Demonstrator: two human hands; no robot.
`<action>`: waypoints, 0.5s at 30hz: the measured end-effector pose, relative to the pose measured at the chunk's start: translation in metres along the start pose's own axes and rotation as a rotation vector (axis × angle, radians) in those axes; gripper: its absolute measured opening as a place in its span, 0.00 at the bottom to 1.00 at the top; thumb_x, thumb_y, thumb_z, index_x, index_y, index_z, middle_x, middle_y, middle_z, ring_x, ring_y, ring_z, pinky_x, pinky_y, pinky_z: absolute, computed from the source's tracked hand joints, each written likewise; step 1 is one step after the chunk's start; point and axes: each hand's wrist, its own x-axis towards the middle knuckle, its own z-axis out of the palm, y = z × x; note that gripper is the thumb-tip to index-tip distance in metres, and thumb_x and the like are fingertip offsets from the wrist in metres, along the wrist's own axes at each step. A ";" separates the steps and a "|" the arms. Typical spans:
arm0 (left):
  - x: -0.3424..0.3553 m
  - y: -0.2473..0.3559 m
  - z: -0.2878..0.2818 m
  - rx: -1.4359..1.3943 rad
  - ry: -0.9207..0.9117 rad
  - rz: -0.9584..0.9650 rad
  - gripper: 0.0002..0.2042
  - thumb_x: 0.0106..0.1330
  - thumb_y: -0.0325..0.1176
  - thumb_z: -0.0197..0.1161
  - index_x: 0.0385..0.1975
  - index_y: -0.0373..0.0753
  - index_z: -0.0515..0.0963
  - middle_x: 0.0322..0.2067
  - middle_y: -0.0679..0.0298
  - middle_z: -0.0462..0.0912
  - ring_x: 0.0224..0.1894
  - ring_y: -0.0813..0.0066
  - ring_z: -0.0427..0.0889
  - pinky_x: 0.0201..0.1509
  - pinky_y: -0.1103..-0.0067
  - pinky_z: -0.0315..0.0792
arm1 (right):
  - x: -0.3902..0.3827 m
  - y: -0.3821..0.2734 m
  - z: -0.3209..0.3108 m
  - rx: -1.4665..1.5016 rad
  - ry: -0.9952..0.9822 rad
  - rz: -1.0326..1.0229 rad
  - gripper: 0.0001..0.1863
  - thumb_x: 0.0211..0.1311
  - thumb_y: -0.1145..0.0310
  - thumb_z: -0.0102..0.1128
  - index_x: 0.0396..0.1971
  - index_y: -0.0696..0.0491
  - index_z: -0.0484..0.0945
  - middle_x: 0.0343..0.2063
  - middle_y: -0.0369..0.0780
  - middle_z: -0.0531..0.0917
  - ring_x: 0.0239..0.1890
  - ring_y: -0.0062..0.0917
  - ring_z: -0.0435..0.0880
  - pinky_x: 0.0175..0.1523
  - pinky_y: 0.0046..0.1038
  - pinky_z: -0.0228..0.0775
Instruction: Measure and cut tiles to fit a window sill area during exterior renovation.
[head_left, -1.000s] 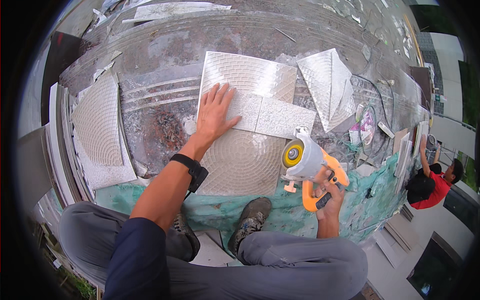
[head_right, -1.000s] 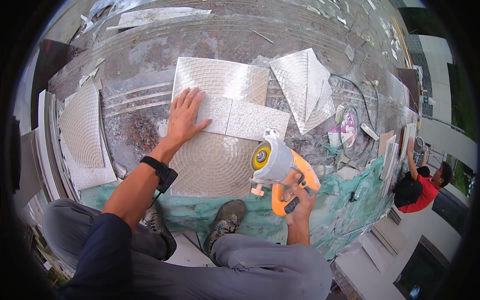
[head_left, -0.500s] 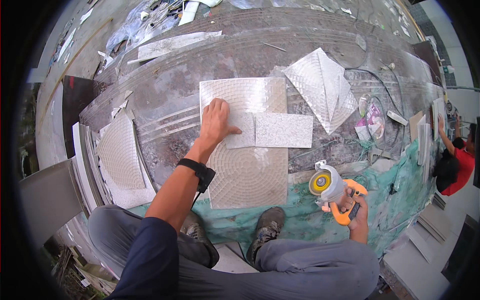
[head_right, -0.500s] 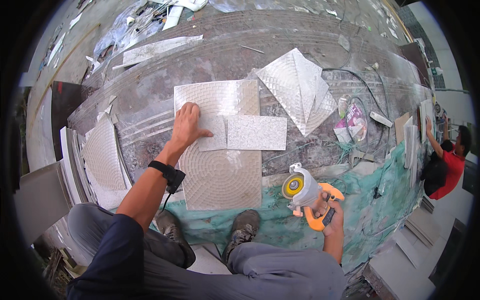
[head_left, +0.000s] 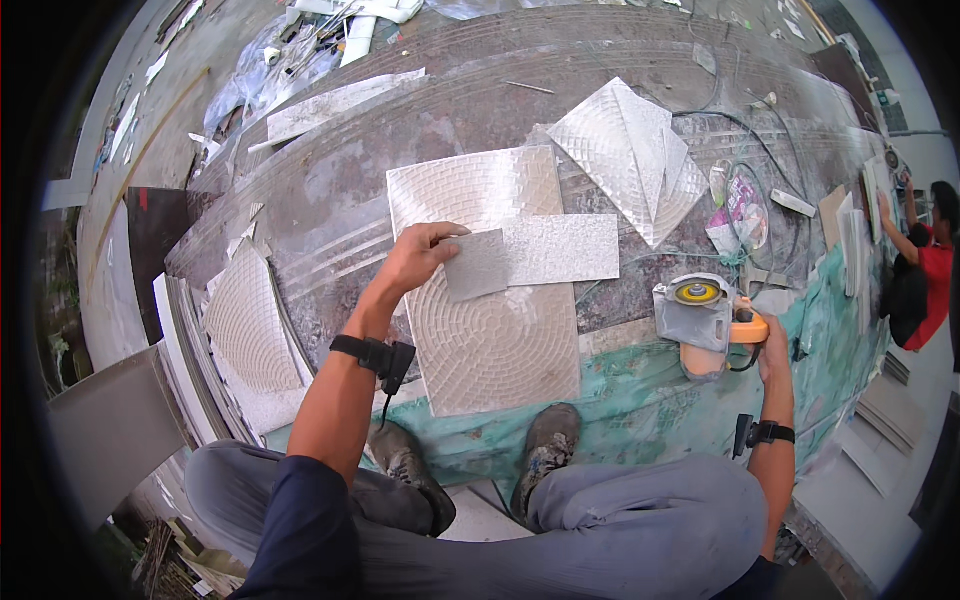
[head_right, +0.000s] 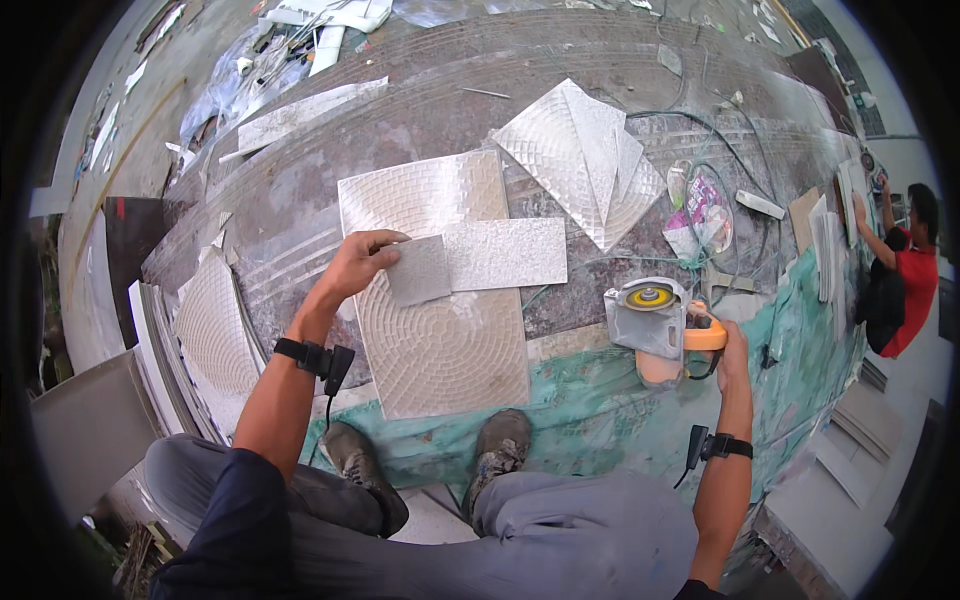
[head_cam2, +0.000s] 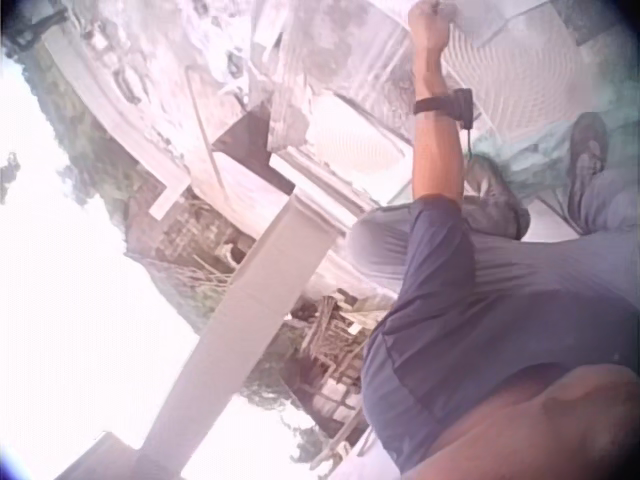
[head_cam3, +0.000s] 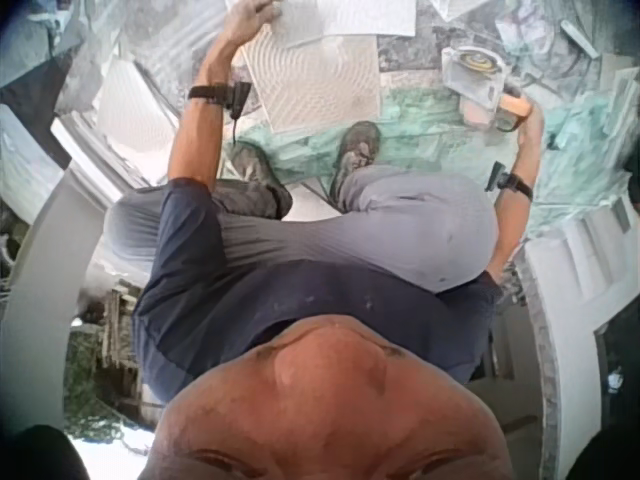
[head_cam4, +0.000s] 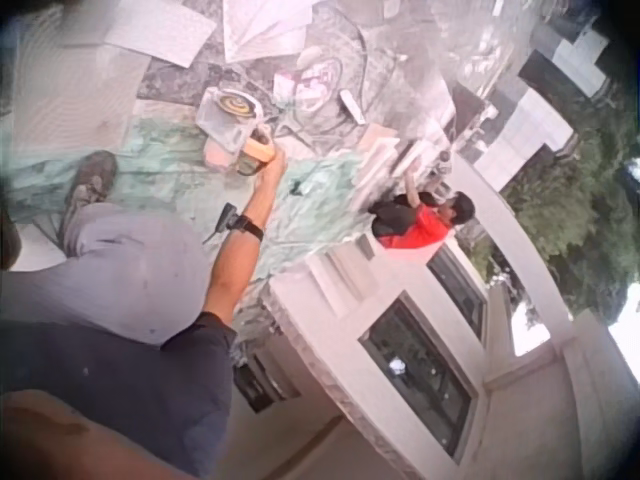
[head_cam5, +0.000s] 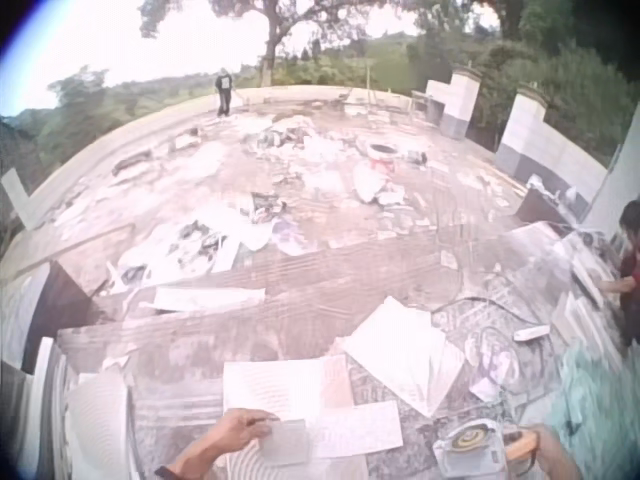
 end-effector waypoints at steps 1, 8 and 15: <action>0.003 -0.004 -0.003 -0.181 -0.003 -0.069 0.13 0.68 0.26 0.60 0.51 0.32 0.79 0.36 0.64 0.84 0.37 0.78 0.80 0.44 0.77 0.75 | 0.006 -0.001 0.004 -0.037 0.052 0.002 0.14 0.70 0.57 0.50 0.42 0.52 0.75 0.35 0.35 0.80 0.36 0.20 0.82 0.39 0.24 0.75; -0.005 0.001 -0.013 -0.664 0.005 -0.264 0.11 0.71 0.29 0.60 0.51 0.37 0.74 0.34 0.67 0.83 0.36 0.80 0.81 0.42 0.80 0.76 | 0.007 0.024 -0.005 -0.161 0.170 -0.248 0.18 0.72 0.57 0.50 0.50 0.55 0.75 0.42 0.37 0.80 0.44 0.21 0.80 0.49 0.25 0.72; 0.005 0.035 0.014 -0.939 -0.066 -0.207 0.09 0.68 0.24 0.61 0.44 0.43 0.71 0.33 0.68 0.82 0.37 0.80 0.83 0.43 0.79 0.82 | -0.127 0.013 0.148 -0.141 -0.157 -0.530 0.19 0.69 0.65 0.57 0.53 0.60 0.74 0.48 0.40 0.80 0.50 0.23 0.77 0.56 0.26 0.68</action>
